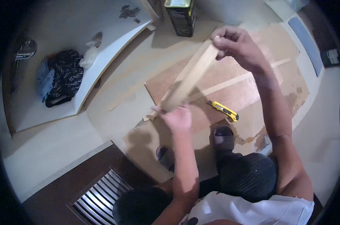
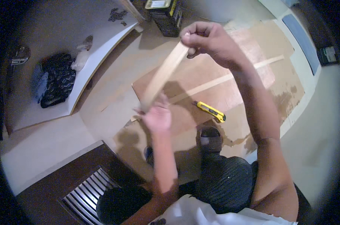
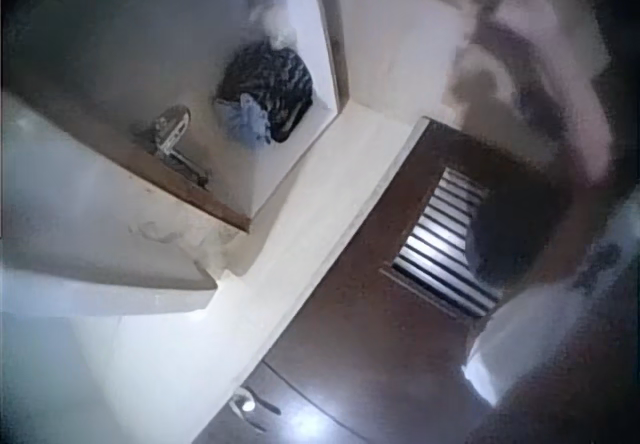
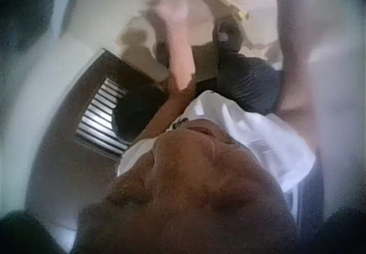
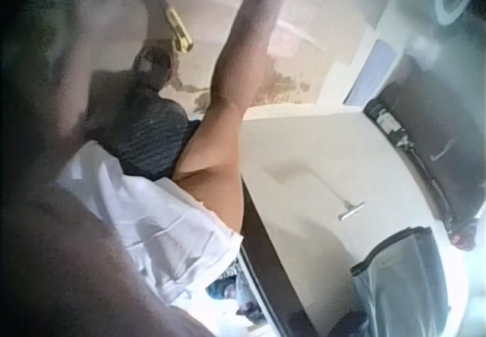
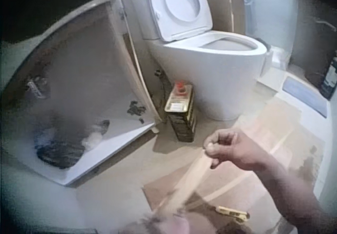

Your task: The person cuts thin wooden strips with a utility knife and repeatedly fits them into a curved recess in a bathroom vanity. The person measures, cuts, and tests the fit of each strip multiple times.

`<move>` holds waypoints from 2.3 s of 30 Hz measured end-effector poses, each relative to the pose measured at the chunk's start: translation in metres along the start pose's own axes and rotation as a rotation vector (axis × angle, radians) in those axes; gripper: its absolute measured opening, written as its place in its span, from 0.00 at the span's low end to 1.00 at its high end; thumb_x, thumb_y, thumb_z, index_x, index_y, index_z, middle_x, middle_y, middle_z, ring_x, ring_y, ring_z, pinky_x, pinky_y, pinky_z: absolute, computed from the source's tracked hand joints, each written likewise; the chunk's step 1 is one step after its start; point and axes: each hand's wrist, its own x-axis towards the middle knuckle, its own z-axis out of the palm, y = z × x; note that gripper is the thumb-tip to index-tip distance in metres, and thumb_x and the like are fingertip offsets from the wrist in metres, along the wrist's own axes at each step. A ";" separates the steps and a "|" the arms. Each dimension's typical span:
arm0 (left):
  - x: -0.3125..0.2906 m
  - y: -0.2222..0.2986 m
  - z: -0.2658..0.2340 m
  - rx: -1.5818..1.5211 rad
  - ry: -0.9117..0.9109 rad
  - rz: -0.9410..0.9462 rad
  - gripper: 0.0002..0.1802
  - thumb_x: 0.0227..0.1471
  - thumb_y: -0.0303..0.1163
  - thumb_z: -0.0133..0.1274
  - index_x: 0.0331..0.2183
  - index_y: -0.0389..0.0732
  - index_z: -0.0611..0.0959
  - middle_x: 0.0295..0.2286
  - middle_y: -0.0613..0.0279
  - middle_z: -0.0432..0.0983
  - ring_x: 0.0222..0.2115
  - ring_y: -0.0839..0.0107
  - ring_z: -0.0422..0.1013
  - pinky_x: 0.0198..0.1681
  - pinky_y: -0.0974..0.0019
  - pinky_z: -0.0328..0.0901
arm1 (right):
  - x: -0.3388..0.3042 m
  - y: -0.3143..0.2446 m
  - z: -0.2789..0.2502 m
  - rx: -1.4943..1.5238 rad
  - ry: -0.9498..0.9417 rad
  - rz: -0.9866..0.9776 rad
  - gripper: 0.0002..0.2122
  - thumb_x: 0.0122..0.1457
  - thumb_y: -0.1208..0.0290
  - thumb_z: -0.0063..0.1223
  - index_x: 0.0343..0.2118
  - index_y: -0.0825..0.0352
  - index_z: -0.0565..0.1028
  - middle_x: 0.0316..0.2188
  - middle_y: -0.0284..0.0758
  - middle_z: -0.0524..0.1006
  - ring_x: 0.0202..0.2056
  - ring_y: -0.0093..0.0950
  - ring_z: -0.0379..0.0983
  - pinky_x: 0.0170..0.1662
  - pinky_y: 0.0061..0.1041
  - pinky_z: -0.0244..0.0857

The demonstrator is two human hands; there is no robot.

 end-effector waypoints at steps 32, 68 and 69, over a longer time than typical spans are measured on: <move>0.129 0.056 0.510 1.806 -0.611 1.091 0.13 0.53 0.36 0.58 0.26 0.35 0.80 0.20 0.64 0.74 0.18 0.78 0.69 0.21 0.74 0.64 | 0.263 0.191 0.099 1.416 0.385 0.081 0.14 0.65 0.77 0.37 0.53 0.68 0.63 0.48 0.41 0.70 0.50 0.38 0.69 0.56 0.43 0.64; 0.147 0.084 0.518 1.509 -0.587 1.179 0.12 0.47 0.27 0.62 0.34 0.31 0.80 0.28 0.56 0.78 0.25 0.68 0.74 0.25 0.65 0.73 | 0.266 0.174 0.090 1.450 0.452 0.079 0.08 0.61 0.76 0.47 0.43 0.66 0.71 0.38 0.38 0.74 0.40 0.32 0.73 0.51 0.40 0.70; 0.148 0.084 0.519 1.505 -0.588 1.175 0.12 0.47 0.27 0.62 0.34 0.31 0.80 0.28 0.56 0.78 0.24 0.67 0.74 0.25 0.65 0.73 | 0.267 0.175 0.088 1.441 0.460 0.074 0.07 0.62 0.76 0.45 0.43 0.67 0.70 0.39 0.39 0.73 0.41 0.33 0.73 0.52 0.41 0.69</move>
